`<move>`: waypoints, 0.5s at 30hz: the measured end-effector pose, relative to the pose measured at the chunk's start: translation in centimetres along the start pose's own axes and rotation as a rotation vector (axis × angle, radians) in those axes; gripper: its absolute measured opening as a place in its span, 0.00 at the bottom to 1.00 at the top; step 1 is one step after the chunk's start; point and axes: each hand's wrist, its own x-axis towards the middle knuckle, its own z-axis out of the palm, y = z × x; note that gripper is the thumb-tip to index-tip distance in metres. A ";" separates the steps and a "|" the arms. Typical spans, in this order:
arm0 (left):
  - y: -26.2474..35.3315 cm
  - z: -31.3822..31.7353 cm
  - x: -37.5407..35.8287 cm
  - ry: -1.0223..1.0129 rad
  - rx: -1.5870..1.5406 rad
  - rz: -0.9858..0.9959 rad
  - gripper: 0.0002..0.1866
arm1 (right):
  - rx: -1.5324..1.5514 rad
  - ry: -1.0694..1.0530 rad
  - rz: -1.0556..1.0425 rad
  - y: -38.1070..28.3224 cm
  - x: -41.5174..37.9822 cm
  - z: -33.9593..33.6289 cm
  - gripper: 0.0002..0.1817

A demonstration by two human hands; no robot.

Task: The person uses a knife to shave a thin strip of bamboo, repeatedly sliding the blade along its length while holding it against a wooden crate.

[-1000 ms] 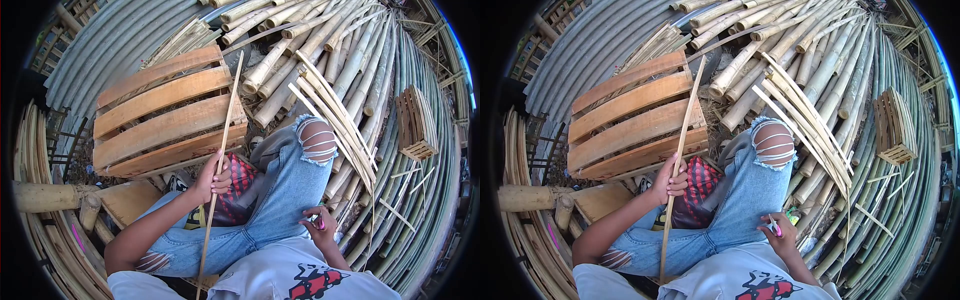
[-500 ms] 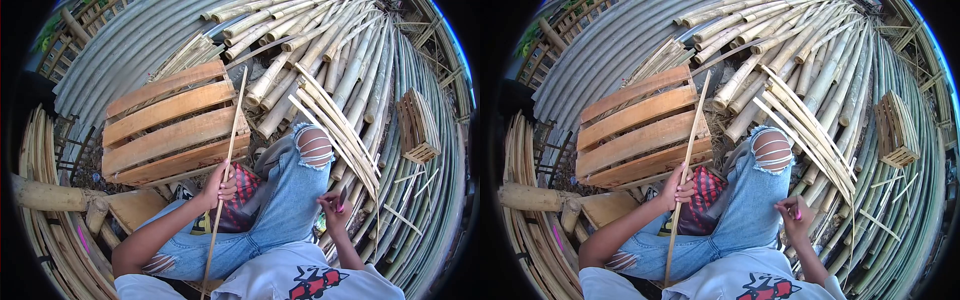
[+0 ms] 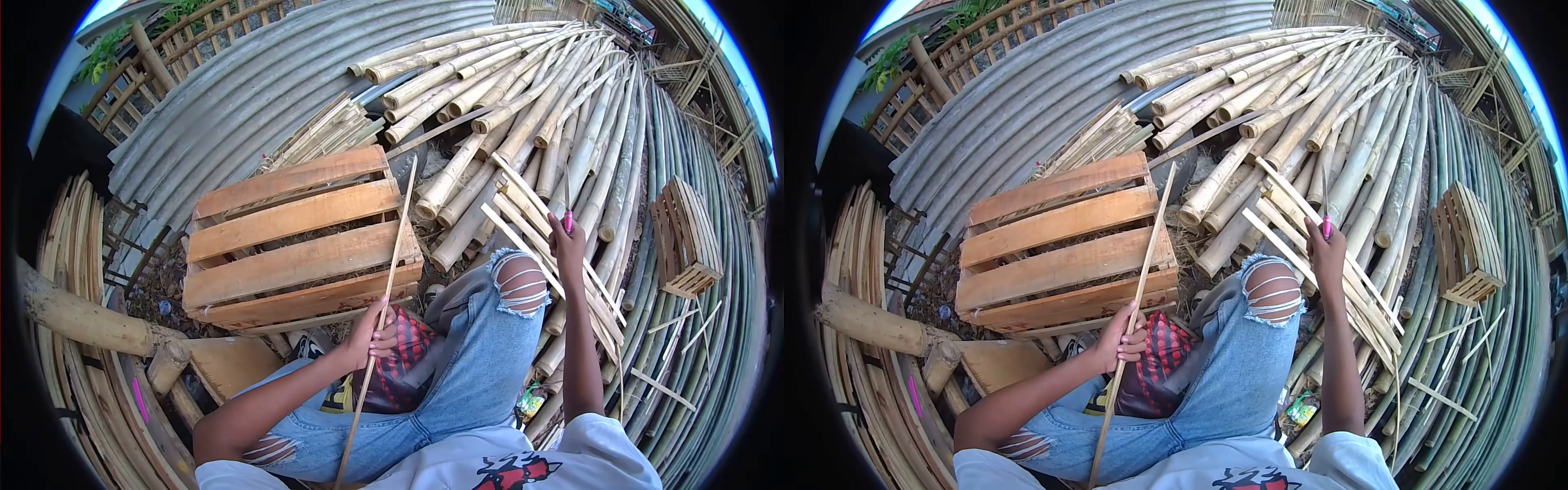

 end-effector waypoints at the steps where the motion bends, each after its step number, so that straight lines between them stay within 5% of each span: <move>1: 0.2 0.0 0.1 -0.004 0.006 0.003 0.24 | -0.015 -0.109 0.052 -1.8 0.2 1.1 0.21; 3: 0.8 -0.1 0.3 0.016 -0.002 0.012 0.23 | 0.022 -0.422 0.037 -5.0 0.4 3.9 0.26; 9: 2.3 -1.1 0.2 0.074 0.013 0.058 0.24 | -0.627 -0.884 -0.564 -12.7 -2.6 13.8 0.25; 15: 2.3 -1.5 -0.2 0.114 -0.016 0.069 0.23 | -0.758 -0.924 -0.687 -11.5 -3.1 20.6 0.26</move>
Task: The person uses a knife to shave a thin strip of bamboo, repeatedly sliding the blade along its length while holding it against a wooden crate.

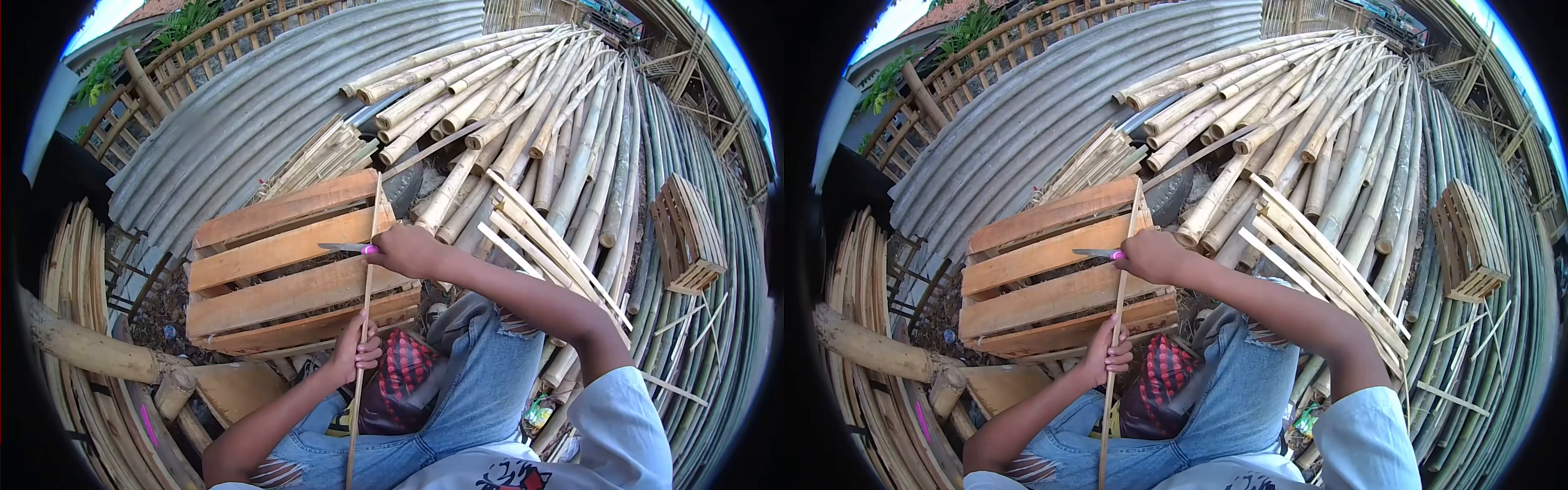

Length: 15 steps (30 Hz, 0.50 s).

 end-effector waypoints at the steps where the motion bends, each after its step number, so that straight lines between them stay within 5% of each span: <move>1: 0.0 0.0 -0.1 0.002 0.000 0.004 0.23 | 0.080 0.075 -0.001 0.0 0.1 0.7 0.27; 15: 0.5 -0.1 0.2 -0.019 -0.051 -0.002 0.22 | 0.001 -0.031 -0.026 -0.1 -1.4 1.6 0.29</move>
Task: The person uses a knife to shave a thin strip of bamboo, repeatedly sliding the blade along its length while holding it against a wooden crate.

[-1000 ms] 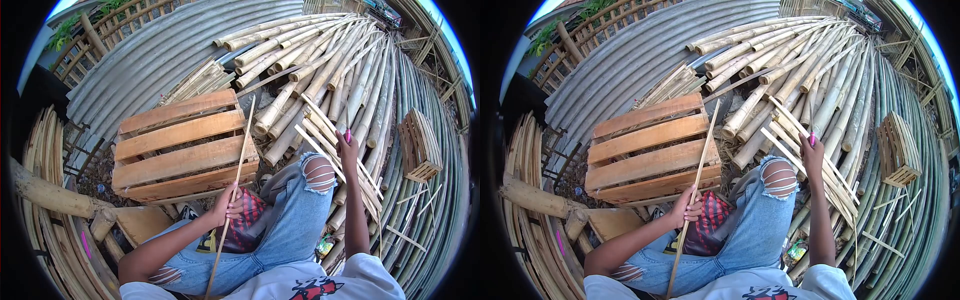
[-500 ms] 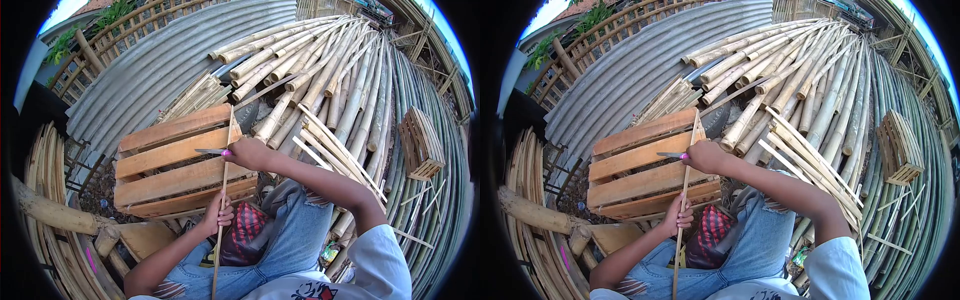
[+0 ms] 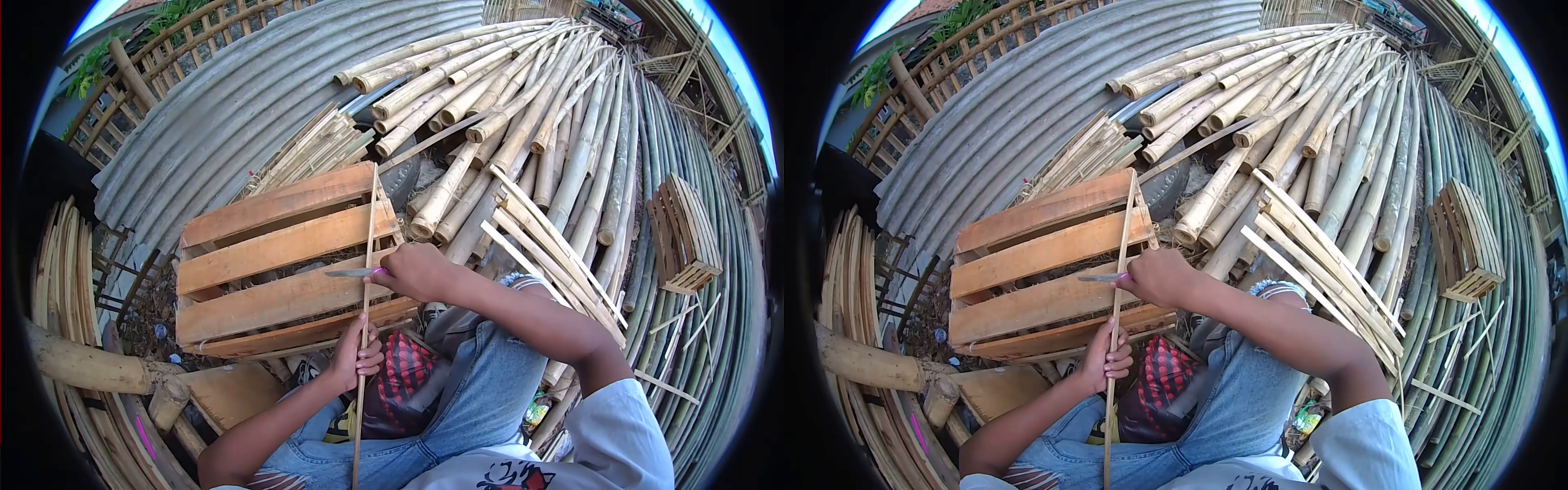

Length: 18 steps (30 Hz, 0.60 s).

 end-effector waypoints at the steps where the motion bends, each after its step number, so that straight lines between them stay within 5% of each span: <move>1: 0.0 0.1 -0.1 -0.003 0.000 0.003 0.22 | 0.000 -0.003 -0.003 0.2 0.1 0.1 0.29; 18: -0.6 0.3 0.0 0.044 0.039 0.052 0.23 | 0.091 -0.242 -0.004 2.5 0.7 -0.6 0.34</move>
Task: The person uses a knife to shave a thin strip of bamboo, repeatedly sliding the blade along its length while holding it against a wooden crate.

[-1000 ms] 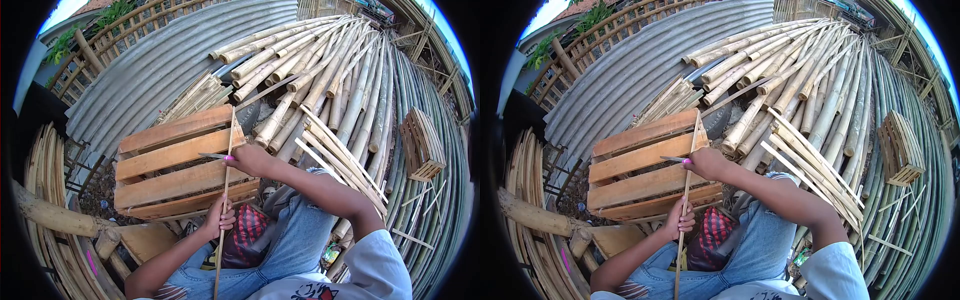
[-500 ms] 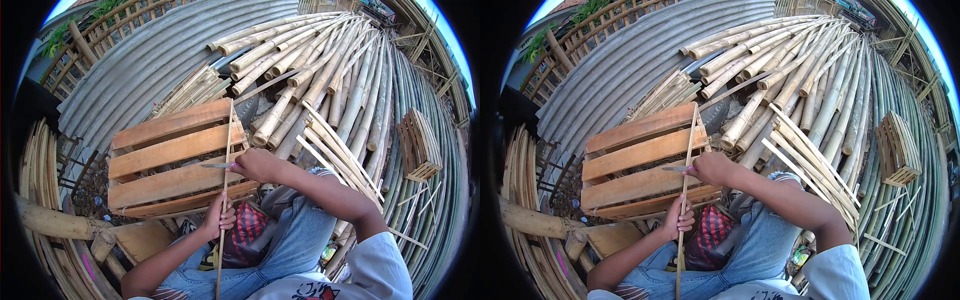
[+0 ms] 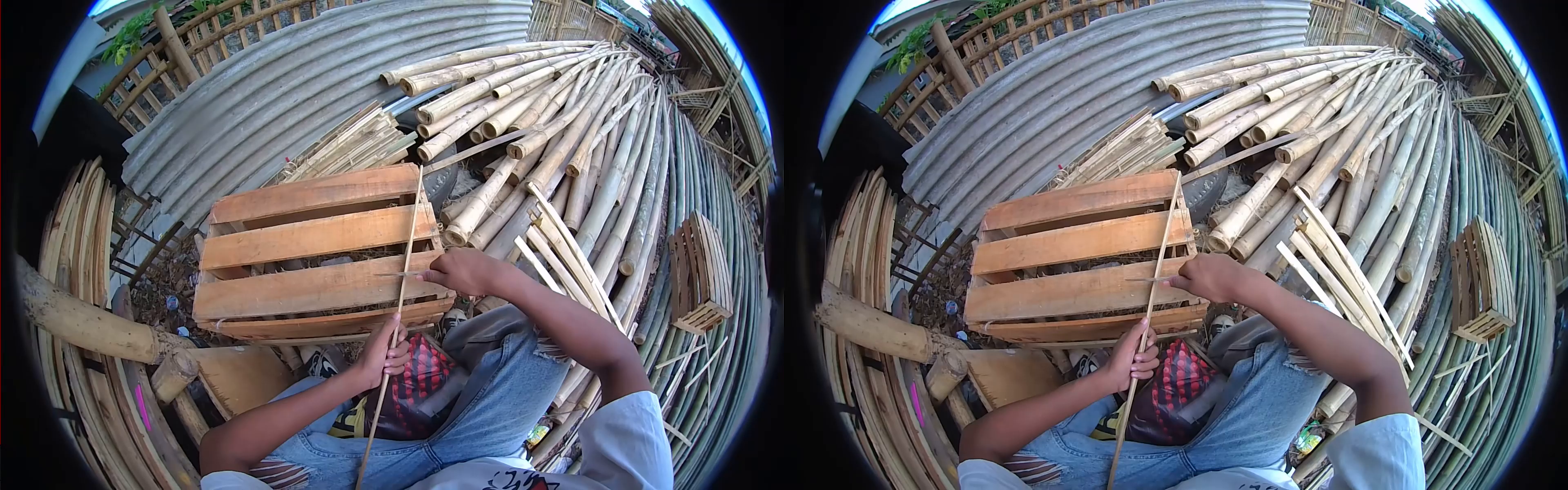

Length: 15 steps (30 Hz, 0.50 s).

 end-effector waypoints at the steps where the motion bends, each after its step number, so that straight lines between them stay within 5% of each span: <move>1: 0.0 0.0 0.0 0.002 -0.001 0.002 0.23 | -0.087 0.083 0.001 1.0 0.6 0.3 0.33; 8: -0.1 0.2 0.0 0.042 0.041 0.028 0.22 | -0.177 0.378 0.173 5.7 2.7 -0.8 0.32; 12: -0.8 1.1 -0.4 0.147 0.138 0.087 0.22 | -0.184 0.116 -0.007 2.1 1.3 -0.3 0.32; 15: -1.0 1.2 -0.6 0.179 0.145 0.103 0.21 | -0.201 0.235 -0.072 3.5 2.4 0.0 0.32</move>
